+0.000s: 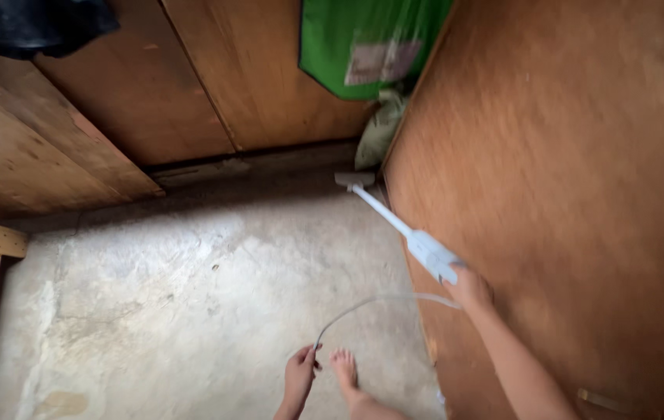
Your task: The person vacuums the foam floor tiles and the surrounding concrete floor using a handheld vacuum cleaner.
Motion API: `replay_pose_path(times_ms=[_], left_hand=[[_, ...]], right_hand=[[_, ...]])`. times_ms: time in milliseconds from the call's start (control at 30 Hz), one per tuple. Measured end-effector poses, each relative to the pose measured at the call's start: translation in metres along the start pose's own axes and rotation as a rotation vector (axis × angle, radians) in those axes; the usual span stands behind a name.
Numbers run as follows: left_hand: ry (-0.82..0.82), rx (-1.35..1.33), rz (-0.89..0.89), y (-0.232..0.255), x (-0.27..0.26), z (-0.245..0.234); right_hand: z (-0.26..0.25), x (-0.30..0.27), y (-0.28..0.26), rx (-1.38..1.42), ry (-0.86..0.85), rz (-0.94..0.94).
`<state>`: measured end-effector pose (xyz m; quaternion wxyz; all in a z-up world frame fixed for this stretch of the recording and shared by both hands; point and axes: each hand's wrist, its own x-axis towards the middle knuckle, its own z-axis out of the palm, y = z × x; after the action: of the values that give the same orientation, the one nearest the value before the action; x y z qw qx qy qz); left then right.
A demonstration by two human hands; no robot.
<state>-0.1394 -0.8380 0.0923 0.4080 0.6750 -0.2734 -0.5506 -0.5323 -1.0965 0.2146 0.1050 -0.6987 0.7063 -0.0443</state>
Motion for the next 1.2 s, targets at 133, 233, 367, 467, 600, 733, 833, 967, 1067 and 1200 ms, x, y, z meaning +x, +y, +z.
replay_pose_path(times_ms=[133, 233, 367, 467, 600, 733, 833, 967, 1067, 1200], left_hand=[[0.038, 0.026, 0.035, -0.002, 0.001, 0.006], [0.065, 0.038, -0.029, -0.004, 0.001, 0.004], [0.119, 0.023, -0.059, 0.006, 0.005, 0.009], [0.118, -0.034, -0.124, -0.002, -0.016, 0.017], [0.117, -0.022, -0.086, -0.002, -0.007, 0.024], [0.128, -0.034, -0.031, 0.006, -0.004, 0.028], [0.143, -0.05, -0.059, 0.011, -0.007, 0.026], [0.16, -0.019, -0.085, 0.011, -0.012, 0.022], [0.176, -0.013, -0.089, 0.012, -0.006, 0.021], [0.185, -0.023, 0.038, 0.001, -0.004, 0.021]], right_hand=[[-0.015, 0.013, -0.004, -0.045, -0.063, 0.13], [-0.041, 0.034, -0.017, -0.049, -0.181, 0.16], [-0.042, 0.038, -0.027, -0.009, -0.151, 0.048], [-0.029, 0.01, -0.02, 0.005, -0.124, -0.042], [-0.04, 0.021, -0.029, 0.05, -0.219, 0.094], [-0.036, 0.0, -0.031, 0.021, -0.234, 0.02], [-0.028, -0.029, -0.038, 0.026, -0.276, -0.023], [-0.02, -0.015, -0.049, -0.028, -0.35, 0.008], [-0.02, 0.032, -0.057, -0.06, -0.26, -0.165], [-0.045, 0.068, -0.058, -0.225, -0.25, -0.302]])
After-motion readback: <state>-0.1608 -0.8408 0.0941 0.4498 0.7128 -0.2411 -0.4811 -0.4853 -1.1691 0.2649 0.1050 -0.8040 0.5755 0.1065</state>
